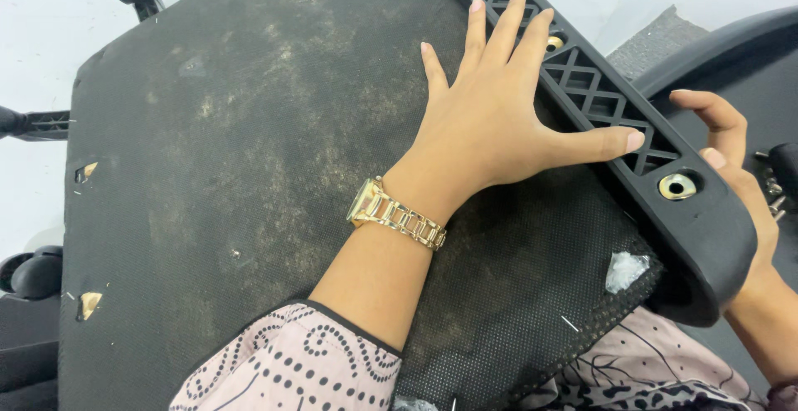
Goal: The person aligns a black plastic chair armrest bracket to the underside of an overturned office chair seat and secures it by hand-tightening and then screwdriver-tightening multiple screws. The person uses a red-handled and a black-handled screwdriver to fasten the bracket to the seat.
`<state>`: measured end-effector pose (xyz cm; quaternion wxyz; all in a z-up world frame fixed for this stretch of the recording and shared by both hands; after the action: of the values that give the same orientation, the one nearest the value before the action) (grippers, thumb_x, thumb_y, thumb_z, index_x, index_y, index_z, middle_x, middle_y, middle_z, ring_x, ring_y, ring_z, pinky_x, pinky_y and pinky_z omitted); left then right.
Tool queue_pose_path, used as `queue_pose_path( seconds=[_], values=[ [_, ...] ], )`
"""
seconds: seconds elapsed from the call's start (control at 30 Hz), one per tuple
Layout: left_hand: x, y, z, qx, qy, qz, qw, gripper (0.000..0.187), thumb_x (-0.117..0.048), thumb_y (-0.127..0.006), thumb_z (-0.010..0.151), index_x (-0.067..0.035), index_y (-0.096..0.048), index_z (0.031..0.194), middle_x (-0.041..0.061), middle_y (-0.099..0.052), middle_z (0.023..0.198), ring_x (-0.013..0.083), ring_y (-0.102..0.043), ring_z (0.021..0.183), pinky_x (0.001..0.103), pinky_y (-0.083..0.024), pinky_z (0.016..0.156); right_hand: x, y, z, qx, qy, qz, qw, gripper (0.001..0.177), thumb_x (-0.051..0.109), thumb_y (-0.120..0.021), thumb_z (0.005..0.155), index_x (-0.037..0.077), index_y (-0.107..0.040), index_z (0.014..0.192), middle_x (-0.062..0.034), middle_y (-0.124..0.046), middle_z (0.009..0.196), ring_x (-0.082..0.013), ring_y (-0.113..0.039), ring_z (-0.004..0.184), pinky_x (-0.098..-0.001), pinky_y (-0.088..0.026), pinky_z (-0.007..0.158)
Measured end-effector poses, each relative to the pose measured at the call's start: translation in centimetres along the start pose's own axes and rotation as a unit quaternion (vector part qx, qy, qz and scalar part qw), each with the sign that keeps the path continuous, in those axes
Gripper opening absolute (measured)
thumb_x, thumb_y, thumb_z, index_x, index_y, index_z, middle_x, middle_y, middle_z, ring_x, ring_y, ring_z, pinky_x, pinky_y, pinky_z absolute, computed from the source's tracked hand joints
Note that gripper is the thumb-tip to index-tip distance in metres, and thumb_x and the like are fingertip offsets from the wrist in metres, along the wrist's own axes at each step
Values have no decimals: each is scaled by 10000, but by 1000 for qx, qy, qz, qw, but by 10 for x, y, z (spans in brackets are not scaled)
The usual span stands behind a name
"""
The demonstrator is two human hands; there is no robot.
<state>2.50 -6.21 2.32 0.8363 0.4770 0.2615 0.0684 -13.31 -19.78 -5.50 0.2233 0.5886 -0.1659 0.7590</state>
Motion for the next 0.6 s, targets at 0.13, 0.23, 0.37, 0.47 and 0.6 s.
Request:
queue_pose_path(
  seconds=[0.13, 0.23, 0.37, 0.47, 0.6],
  values=[
    [-1, 1, -2, -9, -7, 10, 1000, 1320, -911, -669, 628, 21, -384, 1518, 268, -243, 1636, 474, -81, 1543, 808, 8, 1120, 7, -5, -1, 17, 39, -35, 998, 399, 245, -326, 1094, -4, -423, 1391, -89, -360, 1542, -93, -554, 1104, -230, -469, 974],
    [-2, 2, -2, -8, -10, 15, 1000, 1313, -910, -661, 641, 28, -379, 1516, 272, -242, 1633, 481, -74, 1538, 810, 10, 1113, 15, -10, -3, 38, 88, -102, 990, 411, 251, -283, 1143, -72, -529, 1210, -110, -312, 1613, -112, -540, 1206, -260, -461, 1071],
    [-12, -2, -2, -1, -32, 22, 999, 1325, -906, -651, 687, 83, -356, 1517, 299, -241, 1630, 484, -66, 1555, 814, 16, 1128, 17, -12, -4, 62, 106, -137, 983, 469, 246, -259, 1161, -108, -568, 1176, -120, -282, 1632, -134, -518, 1249, -291, -453, 1107],
    [-24, -6, -4, 2, -58, -2, 998, 1351, -912, -652, 691, 101, -345, 1530, 348, -222, 1632, 503, -53, 1561, 801, 7, 1145, 12, -10, -3, 53, 84, -55, 994, 417, 227, -283, 1147, -98, -519, 1261, -125, -282, 1641, -154, -514, 1236, -298, -440, 1096],
    [-26, -10, -2, 30, -75, -24, 996, 1469, -944, -669, 567, 124, -311, 1510, 396, -194, 1591, 524, -35, 1519, 785, 10, 1115, 38, -24, -13, 89, 244, -195, 946, 282, 222, -321, 1136, -16, -472, 1125, -136, -285, 1588, -197, -454, 1398, -340, -425, 1195]
  ],
)
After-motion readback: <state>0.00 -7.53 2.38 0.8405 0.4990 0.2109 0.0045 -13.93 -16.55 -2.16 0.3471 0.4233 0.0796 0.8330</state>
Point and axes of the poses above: each hand's wrist, its own z-axis towards the middle knuckle, its own y-axis out of the back of the hand, x = y × z, the point moved 9 cm from there along z, towards the middle knuckle
